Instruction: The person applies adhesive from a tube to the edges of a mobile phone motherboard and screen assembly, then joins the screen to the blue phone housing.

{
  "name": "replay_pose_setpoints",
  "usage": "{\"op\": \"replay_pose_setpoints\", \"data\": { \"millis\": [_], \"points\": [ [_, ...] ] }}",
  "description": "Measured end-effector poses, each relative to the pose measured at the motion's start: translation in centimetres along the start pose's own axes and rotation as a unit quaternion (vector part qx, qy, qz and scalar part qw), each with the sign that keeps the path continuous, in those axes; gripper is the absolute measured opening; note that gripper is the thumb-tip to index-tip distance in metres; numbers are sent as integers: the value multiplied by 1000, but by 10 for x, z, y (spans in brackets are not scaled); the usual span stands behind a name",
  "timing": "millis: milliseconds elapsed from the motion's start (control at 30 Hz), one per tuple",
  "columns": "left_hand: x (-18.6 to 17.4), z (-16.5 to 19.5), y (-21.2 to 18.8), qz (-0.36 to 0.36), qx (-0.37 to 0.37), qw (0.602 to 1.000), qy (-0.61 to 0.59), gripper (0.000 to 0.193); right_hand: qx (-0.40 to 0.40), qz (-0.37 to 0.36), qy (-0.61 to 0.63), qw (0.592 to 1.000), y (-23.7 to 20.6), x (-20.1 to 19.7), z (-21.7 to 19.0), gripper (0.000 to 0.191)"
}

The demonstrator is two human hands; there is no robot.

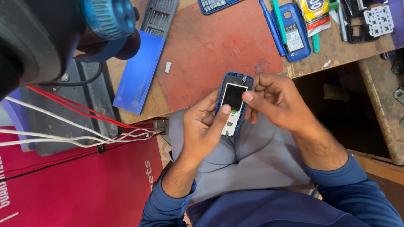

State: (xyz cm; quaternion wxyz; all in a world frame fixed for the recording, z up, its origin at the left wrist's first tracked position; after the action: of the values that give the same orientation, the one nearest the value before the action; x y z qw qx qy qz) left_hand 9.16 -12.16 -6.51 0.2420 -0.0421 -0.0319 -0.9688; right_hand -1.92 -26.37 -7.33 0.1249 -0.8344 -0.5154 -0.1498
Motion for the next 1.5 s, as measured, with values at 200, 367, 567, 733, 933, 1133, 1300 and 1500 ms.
{"op": "replay_pose_setpoints", "data": {
  "millis": [200,367,567,733,933,1133,1300,1500],
  "points": [
    [5,7,-1,-20,31,999,11,37,2,18,-9,1000,1,-6,3,12],
    [6,10,-4,-19,37,999,22,37,-33,6,-24,999,-3,-3,-1,9],
    [4,11,-6,-4,64,997,45,37,-36,-6,-61,998,-6,-2,-2,5],
    [2,17,-1,-5,74,995,69,35,-43,-10,-58,997,-2,-5,2,8],
    [9,50,-7,134,271,819,488,72,-84,75,-64,992,2,-12,13,15],
    [15,33,-7,101,214,826,512,47,-73,84,-99,989,3,-11,12,17],
    [-1,15,-3,109,183,894,393,45,-220,113,-420,873,-9,-13,-57,16],
    [-26,-11,11,-3,7,994,-111,40,-215,32,-672,708,16,-46,-98,55]
  ]
}}
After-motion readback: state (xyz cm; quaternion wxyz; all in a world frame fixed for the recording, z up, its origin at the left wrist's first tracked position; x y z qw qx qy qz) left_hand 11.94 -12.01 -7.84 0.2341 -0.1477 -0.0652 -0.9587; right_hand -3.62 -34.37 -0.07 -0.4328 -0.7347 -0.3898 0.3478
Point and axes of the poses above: each hand's wrist, its own y-axis towards the middle knuckle, its own x-axis out of the palm, z = x × y, the point moved 5 cm from there along y, towards the middle knuckle, and after that the axes turned 12 degrees about y, right-handed, at the moved point
